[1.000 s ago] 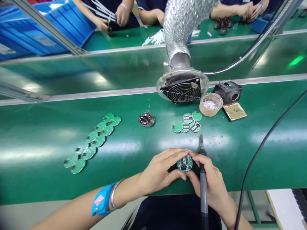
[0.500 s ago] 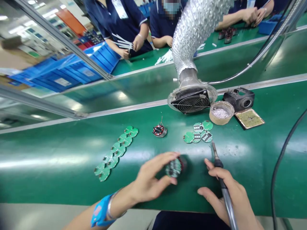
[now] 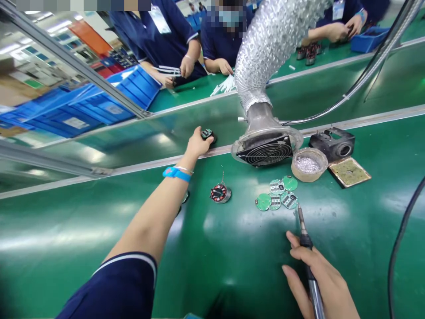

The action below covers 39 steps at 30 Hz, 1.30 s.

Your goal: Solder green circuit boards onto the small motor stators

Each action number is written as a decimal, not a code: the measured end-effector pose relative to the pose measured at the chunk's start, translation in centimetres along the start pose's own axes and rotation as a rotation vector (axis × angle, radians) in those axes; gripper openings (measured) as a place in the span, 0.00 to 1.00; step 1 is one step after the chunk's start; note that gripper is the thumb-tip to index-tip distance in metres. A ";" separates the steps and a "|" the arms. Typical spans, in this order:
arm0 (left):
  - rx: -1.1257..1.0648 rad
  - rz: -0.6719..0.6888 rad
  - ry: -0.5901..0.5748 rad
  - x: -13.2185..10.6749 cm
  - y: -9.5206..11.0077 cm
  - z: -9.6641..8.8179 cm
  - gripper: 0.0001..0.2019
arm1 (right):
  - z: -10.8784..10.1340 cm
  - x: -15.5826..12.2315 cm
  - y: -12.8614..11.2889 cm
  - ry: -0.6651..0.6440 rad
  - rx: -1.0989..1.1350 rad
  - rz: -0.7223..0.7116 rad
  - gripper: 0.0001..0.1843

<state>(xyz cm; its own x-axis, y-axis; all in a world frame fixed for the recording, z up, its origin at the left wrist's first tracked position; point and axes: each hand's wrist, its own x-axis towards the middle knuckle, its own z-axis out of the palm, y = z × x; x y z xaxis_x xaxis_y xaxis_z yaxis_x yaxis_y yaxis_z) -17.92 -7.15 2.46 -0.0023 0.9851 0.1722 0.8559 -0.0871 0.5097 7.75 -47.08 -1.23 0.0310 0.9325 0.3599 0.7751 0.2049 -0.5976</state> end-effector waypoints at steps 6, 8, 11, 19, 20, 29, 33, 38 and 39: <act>-0.353 0.153 -0.517 -12.2 -0.4 -4.2 0.20 | -0.3 1.0 -0.5 0.025 0.029 -0.014 0.14; -0.466 0.011 -0.600 -16.9 0.3 -4.6 0.19 | -0.2 1.4 -1.0 0.050 0.039 0.015 0.14; -0.600 -0.162 -0.591 -22.5 2.2 -4.3 0.24 | 0.7 2.1 -2.2 0.062 0.065 0.014 0.18; -0.871 -0.311 -0.761 -27.4 6.2 -1.8 0.18 | 4.0 4.2 -4.7 0.121 -0.006 -0.035 0.21; -0.895 -0.316 -0.736 -27.5 6.4 -1.6 0.16 | 4.0 4.3 -4.7 0.125 0.004 -0.031 0.18; -1.132 -0.578 -0.588 -27.4 3.7 -3.8 0.13 | 1.1 2.5 -2.8 0.000 0.122 0.064 0.17; -1.037 -0.439 -0.751 -26.5 4.8 -3.4 0.17 | -0.1 2.2 -1.6 -0.108 0.185 0.071 0.19; -0.874 -0.300 -1.227 -26.5 7.7 -1.2 0.21 | -0.5 2.4 -1.1 -0.180 0.202 0.008 0.20; -0.853 -0.300 -1.240 -26.3 7.9 -1.1 0.20 | -0.6 2.4 -1.0 -0.194 0.211 0.004 0.20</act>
<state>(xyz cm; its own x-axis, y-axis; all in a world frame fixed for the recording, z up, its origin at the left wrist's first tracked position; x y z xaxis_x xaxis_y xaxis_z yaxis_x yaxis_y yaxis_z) -11.66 -33.94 2.84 0.6743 0.4437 -0.5903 0.3599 0.5006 0.7873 7.37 -45.23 0.67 -0.1036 0.9688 0.2253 0.6263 0.2395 -0.7419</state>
